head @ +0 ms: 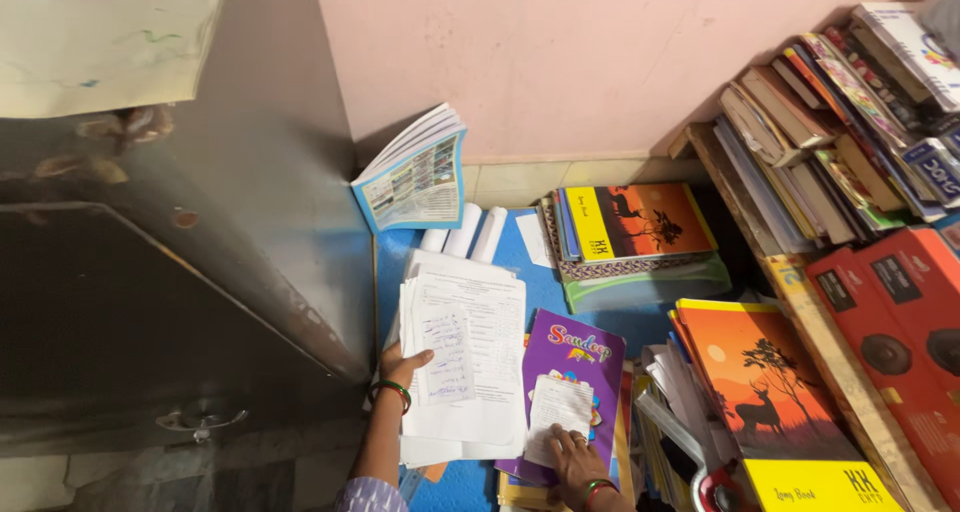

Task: The person sorts through stacks of papers and notebooks on a blue mat, places documents into a green folder, wipes the mat with a cloth, and then selects tools from a geometry set case.

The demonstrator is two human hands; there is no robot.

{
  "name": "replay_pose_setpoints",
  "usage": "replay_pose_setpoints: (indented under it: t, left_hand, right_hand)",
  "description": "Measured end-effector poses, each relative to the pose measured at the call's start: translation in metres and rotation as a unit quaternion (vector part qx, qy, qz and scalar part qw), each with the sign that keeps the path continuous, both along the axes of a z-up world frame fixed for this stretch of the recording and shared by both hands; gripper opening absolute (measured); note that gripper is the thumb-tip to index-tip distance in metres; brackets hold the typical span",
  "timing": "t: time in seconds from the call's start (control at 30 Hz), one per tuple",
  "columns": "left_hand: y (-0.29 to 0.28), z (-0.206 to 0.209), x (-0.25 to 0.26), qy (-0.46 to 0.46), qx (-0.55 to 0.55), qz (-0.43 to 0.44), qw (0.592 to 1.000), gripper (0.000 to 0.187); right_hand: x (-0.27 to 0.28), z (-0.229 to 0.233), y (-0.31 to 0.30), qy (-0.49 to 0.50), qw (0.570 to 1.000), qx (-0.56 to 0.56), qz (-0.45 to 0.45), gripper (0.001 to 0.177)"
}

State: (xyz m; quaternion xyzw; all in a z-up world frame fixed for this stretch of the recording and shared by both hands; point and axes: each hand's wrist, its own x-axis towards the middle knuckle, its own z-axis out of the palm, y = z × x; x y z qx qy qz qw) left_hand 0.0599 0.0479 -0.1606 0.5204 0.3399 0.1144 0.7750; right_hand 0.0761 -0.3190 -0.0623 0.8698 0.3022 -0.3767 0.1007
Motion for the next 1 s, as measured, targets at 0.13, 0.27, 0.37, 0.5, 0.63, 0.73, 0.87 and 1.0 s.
replay_pose_setpoints:
  t: [0.13,0.27,0.37,0.5,0.63,0.73,0.87,1.0]
  left_hand:
    - [0.000,-0.003,-0.001,-0.005,0.000,0.005,1.000,0.045]
    - [0.001,-0.007,-0.003,0.003,0.006,-0.009,1.000,0.044]
    - [0.006,-0.017,-0.001,-0.007,0.014,-0.018,1.000,0.044]
    - [0.010,-0.024,-0.005,0.012,0.080,-0.024,0.996,0.047]
    - [0.018,-0.030,-0.004,0.017,0.104,-0.035,0.994,0.047]
    - [0.013,-0.028,-0.008,0.001,0.043,-0.038,0.998,0.048]
    - [0.010,-0.023,-0.008,-0.025,0.013,-0.021,0.999,0.052]
    - [0.010,-0.016,-0.003,-0.044,0.044,-0.023,0.998,0.052]
  right_hand:
    - [-0.005,-0.006,-0.013,-0.007,0.997,0.071,-0.021,0.092]
    - [-0.012,-0.004,-0.028,-0.044,0.987,0.157,0.010,0.080]
    - [-0.009,-0.008,-0.035,-0.067,0.972,0.222,0.045,0.076]
    - [-0.009,-0.015,-0.047,-0.043,0.966,0.230,0.106,0.057]
    - [-0.008,-0.030,-0.062,-0.062,0.949,0.277,0.136,0.037]
    - [-0.012,-0.026,-0.069,-0.093,0.929,0.355,0.041,0.018]
    - [-0.008,0.009,-0.056,-0.129,0.893,0.383,-0.196,0.015]
    - [0.018,0.063,-0.019,-0.191,0.820,0.394,-0.367,0.015]
